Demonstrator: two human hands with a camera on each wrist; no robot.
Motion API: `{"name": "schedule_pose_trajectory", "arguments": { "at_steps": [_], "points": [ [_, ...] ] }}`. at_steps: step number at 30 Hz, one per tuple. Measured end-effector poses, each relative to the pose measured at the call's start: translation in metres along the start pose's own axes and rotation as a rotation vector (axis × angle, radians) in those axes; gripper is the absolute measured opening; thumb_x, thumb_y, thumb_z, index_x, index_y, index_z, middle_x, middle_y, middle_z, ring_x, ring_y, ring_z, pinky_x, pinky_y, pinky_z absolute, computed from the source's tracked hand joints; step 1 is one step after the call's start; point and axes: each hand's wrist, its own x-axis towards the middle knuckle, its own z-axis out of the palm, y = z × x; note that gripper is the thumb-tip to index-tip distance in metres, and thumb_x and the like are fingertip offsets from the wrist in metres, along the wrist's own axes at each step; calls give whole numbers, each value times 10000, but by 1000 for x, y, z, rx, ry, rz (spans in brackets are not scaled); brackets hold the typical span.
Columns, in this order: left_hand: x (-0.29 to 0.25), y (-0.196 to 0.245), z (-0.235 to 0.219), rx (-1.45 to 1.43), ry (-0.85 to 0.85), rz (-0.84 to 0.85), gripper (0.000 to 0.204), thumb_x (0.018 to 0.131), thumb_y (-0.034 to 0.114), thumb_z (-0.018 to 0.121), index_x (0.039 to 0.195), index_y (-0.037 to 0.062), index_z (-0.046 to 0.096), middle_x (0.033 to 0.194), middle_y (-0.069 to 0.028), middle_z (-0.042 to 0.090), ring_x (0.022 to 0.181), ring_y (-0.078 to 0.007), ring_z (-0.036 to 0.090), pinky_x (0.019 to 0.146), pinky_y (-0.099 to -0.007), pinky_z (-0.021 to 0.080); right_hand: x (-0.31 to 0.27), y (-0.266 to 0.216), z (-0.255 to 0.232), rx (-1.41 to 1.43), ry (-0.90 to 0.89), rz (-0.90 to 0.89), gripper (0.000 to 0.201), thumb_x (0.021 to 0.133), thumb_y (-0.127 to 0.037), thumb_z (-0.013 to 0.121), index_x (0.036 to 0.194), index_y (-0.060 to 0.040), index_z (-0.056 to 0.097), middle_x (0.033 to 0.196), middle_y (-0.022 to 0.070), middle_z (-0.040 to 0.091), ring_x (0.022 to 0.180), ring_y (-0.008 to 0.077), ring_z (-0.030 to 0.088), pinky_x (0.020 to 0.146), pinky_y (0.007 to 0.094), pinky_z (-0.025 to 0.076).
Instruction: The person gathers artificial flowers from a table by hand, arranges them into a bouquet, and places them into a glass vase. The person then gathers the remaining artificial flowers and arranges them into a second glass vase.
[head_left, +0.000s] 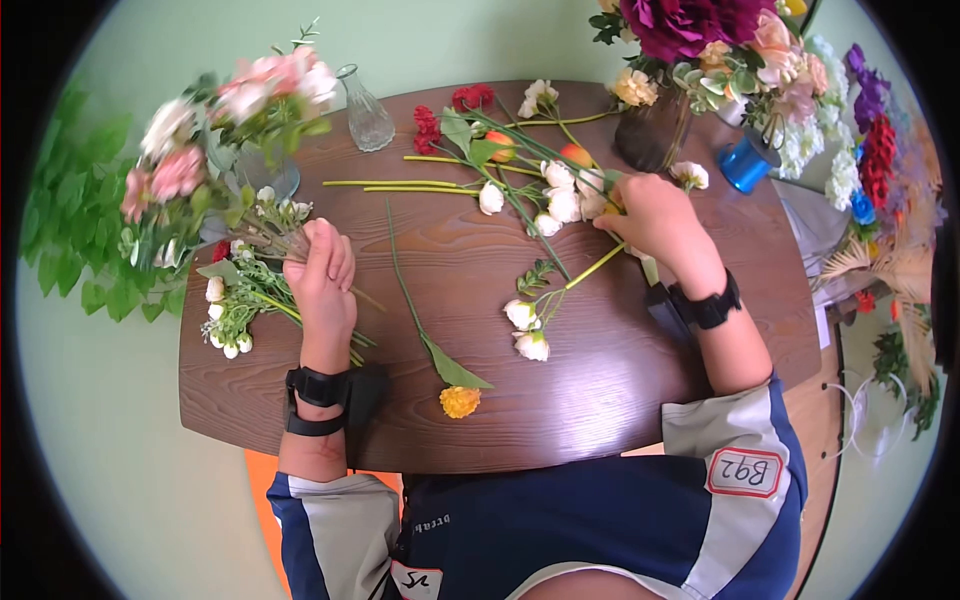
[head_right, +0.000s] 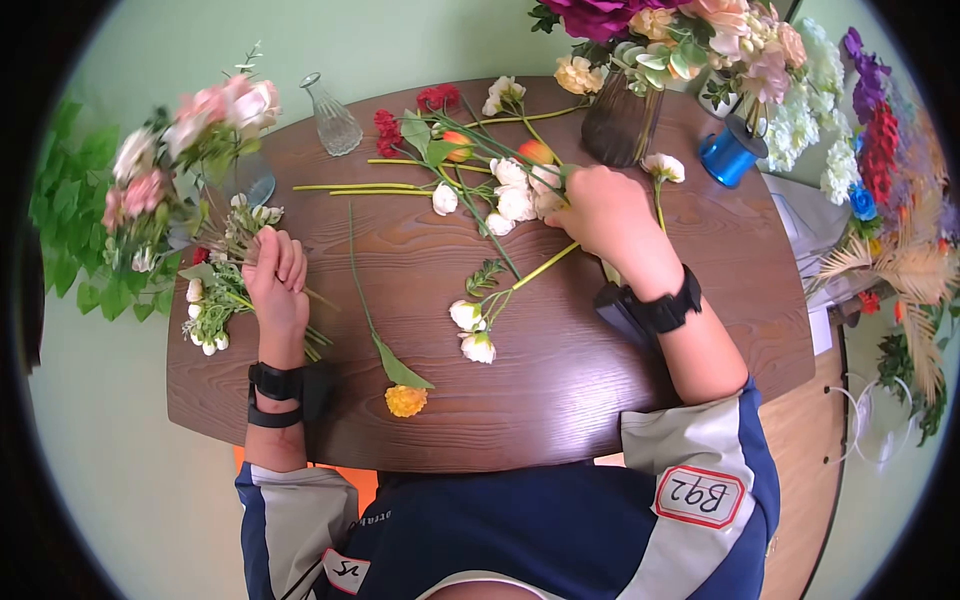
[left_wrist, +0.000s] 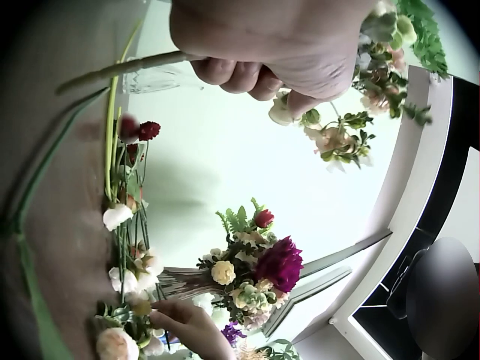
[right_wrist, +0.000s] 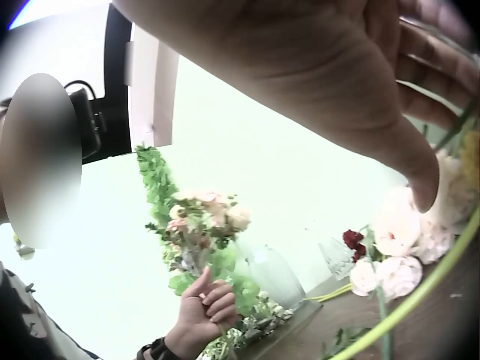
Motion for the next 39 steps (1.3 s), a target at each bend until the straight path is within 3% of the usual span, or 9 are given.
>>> {"name": "schedule_pose_trajectory", "arguments": {
  "at_steps": [5,7,13,18,20,23,29,35,39],
  "points": [
    [3,6,2,-20,79,10,404,962,263,357,588,126,290,493,35,245,394,-53,177,346,-204,142,-3,-29,20,494,92,-393,95,779,-105,599,769,-14,576,628,148,588,547,272,595,546,361,456],
    [2,6,3,-8,144,42,404,963,271,356,593,127,284,494,33,240,393,-52,173,342,-208,139,-17,-49,23,447,166,-557,151,788,-156,608,757,-17,558,575,149,555,550,324,568,523,386,448],
    [2,5,5,36,219,62,410,962,281,362,592,127,273,495,30,236,391,-55,173,339,-215,133,-41,-71,25,448,-72,-588,154,799,-168,591,768,-26,541,563,172,530,550,355,547,508,425,428],
    [4,10,2,36,247,79,423,958,280,378,577,129,271,487,34,236,391,-54,187,341,-219,131,-22,-57,24,366,274,-279,96,765,-60,520,799,21,482,557,222,535,550,395,564,502,458,457],
    [2,12,4,-9,263,60,425,953,270,395,565,132,288,481,38,231,391,-53,192,343,-223,128,-15,-52,20,194,336,-126,296,728,-20,521,1012,43,468,732,233,580,681,375,589,566,440,474],
    [-1,10,1,-73,159,17,371,942,214,434,588,126,360,474,59,248,378,-44,197,339,-219,133,-10,-66,11,-74,625,-402,449,701,-43,581,1125,25,451,971,173,534,921,314,516,788,386,430],
    [-17,30,24,-50,64,-206,282,876,214,575,642,121,448,502,97,351,392,-2,271,372,-194,170,-7,-142,25,351,101,-952,324,699,-39,604,1018,-17,555,1026,138,543,970,301,519,823,386,420],
    [-9,28,10,119,67,-10,281,893,233,547,661,129,426,507,99,306,396,5,242,368,-184,154,24,-238,85,689,-130,-1247,280,765,-49,555,1045,-36,549,1097,149,535,958,332,520,823,395,426],
    [1,33,4,215,111,99,281,878,222,574,655,127,432,531,99,341,427,6,261,389,-190,178,41,-252,87,735,-257,-1084,228,752,-104,576,975,-52,576,1073,144,561,926,346,538,791,407,444]
  ]
}}
